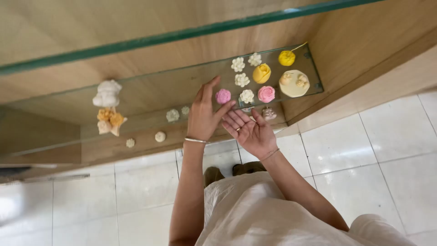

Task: Inspect various flower-shaped wax candles on a display shelf and a work table.

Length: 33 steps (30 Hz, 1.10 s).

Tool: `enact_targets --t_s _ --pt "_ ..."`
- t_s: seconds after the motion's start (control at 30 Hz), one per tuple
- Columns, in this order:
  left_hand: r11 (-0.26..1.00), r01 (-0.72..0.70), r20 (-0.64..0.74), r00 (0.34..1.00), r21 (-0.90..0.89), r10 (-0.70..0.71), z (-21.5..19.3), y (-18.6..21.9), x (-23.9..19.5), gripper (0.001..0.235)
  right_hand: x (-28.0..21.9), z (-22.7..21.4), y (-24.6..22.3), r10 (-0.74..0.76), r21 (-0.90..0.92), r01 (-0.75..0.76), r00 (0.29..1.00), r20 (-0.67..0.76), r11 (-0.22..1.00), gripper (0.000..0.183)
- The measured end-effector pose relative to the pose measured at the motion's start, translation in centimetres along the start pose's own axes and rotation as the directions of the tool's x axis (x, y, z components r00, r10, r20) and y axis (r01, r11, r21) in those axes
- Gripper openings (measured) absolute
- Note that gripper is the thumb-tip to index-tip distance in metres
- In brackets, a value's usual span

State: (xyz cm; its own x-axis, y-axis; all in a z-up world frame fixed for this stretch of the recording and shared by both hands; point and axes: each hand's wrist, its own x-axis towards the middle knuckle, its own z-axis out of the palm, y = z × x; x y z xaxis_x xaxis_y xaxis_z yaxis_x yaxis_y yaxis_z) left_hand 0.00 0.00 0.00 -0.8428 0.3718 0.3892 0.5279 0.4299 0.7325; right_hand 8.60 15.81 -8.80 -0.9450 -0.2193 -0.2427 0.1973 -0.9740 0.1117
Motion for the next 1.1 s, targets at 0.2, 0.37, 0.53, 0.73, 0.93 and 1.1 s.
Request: enact_targets --t_s 0.2,0.37,0.53,0.73,0.93,1.1 --pt "0.996 0.006 0.031 1.000 -0.090 -0.004 -0.2 -0.6 -0.2 0.065 0.9 -0.3 2.1 -0.071 0.003 0.071 0.996 0.051 0.997 0.060" --pt "0.978 -0.110 0.030 0.993 -0.176 0.117 -0.6 -0.7 -1.3 0.060 0.2 -1.2 3.7 -0.145 0.093 0.131 0.976 0.164 0.987 0.060" --pt "0.897 -0.126 0.088 0.980 -0.424 0.179 -0.4 0.5 -2.7 0.059 -2.0 -0.5 5.0 -0.285 0.011 0.286 0.950 0.129 0.958 0.061" --pt "0.840 -0.277 0.215 0.886 -0.466 0.412 1.8 1.7 -4.2 0.048 -6.5 -1.0 7.2 -0.463 0.103 0.459 0.886 0.018 0.882 0.052" --pt "0.829 -0.251 0.435 0.755 -0.500 0.491 5.6 1.5 -7.0 0.043 -11.9 -2.5 9.7 -0.685 0.064 0.683 0.729 0.000 0.727 0.054" --pt "0.795 -0.260 0.507 0.653 -0.548 0.562 8.5 4.6 -9.7 0.042 -16.6 -3.8 10.1 -0.799 0.063 0.799 0.600 -0.035 0.598 0.054"
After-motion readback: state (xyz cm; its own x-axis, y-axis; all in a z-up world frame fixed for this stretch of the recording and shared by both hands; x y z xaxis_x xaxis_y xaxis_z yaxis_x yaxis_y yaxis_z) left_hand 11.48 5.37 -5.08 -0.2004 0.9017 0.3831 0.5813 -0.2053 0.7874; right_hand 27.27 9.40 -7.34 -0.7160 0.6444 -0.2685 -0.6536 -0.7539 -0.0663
